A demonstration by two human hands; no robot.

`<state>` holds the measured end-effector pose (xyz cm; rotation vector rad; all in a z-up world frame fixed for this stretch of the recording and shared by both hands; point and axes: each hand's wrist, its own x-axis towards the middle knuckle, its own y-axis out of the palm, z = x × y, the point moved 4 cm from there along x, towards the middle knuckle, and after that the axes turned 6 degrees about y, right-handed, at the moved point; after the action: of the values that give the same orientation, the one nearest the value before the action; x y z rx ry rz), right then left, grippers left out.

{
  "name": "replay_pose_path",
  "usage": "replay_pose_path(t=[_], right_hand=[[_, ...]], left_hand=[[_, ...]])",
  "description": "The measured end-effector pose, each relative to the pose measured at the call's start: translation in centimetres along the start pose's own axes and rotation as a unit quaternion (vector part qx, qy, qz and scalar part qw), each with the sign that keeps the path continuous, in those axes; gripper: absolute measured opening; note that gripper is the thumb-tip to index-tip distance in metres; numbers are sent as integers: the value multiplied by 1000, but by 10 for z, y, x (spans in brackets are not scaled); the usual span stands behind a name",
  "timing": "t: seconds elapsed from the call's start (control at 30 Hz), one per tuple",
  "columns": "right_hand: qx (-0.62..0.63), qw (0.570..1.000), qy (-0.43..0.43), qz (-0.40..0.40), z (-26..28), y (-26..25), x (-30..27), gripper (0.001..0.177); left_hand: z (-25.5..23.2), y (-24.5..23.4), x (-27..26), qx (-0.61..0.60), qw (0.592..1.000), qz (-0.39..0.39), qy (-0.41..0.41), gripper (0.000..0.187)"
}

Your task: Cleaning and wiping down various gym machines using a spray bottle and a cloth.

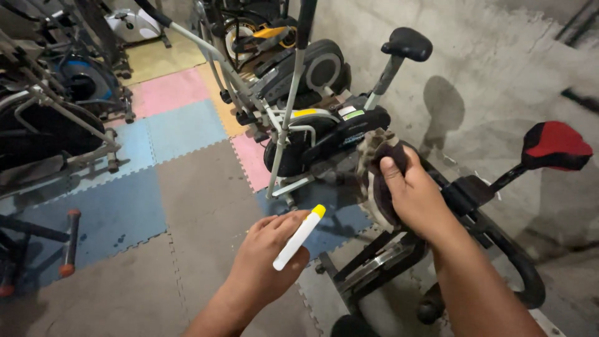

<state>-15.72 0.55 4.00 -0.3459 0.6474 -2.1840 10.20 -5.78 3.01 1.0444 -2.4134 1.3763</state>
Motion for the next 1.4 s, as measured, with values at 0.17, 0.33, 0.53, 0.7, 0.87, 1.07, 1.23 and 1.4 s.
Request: replay_pose_path(t=[0.17,0.33,0.53,0.7,0.87,1.07,1.23,1.4], right_hand=[[33,999,41,-12,-2,7,15,56],[35,999,33,-5,-13,11,45,53],[19,989,142,-25,-60,-7,89,64],[209,965,151,-42,-69,-10,92,69],[233,950,199,-60,-83,-14,84,71],[127,951,244,-139,-83,-35,62,77],[173,928,250,-216,-63,-46,23,69],[192,892,237,-333,-3,-37,-19,58]], left_hand=[[14,-3,3,19,999,19,-19,58],[35,1,24,18,999,8,-26,58],[63,7,69,38,998,27,42,58],[61,13,113,-2,994,87,69,47],[68,19,145,-44,990,125,50,41],[99,33,154,-58,978,199,38,41],[112,28,166,-49,931,361,-29,48],[138,32,175,-77,930,353,68,42]])
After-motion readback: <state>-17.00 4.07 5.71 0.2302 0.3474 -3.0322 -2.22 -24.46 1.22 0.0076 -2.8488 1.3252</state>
